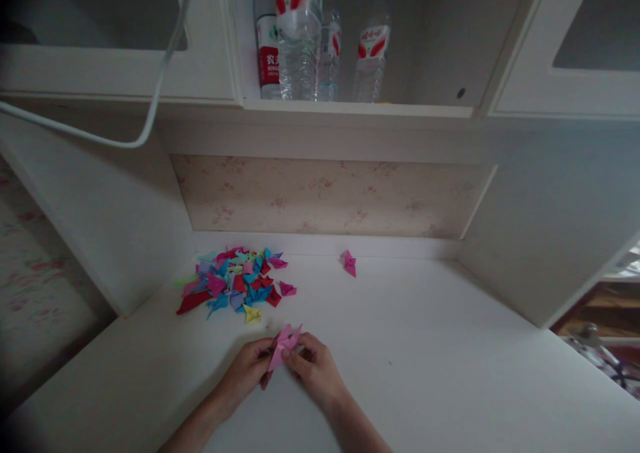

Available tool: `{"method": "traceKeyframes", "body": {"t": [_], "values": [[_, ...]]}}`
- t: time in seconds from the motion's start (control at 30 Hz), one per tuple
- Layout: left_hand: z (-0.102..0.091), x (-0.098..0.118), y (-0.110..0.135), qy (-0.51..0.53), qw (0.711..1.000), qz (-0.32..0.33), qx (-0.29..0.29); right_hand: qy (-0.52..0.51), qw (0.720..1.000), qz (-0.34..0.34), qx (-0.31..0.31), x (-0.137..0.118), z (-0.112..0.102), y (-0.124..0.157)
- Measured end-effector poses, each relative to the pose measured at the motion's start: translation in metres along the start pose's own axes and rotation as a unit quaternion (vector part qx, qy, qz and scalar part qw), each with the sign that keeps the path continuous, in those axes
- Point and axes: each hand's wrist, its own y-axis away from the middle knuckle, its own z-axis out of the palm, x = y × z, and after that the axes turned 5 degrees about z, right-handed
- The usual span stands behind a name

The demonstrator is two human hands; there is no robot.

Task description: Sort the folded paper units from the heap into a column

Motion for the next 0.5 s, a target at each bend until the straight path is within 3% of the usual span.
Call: {"method": "traceKeyframes", "body": {"t": [0.5], "values": [[0.0,0.0018,0.001,0.018,1.0,-0.003,-0.005,-0.05,0.999,0.003,0.002,0.0058,0.0015,-0.0027]]}}
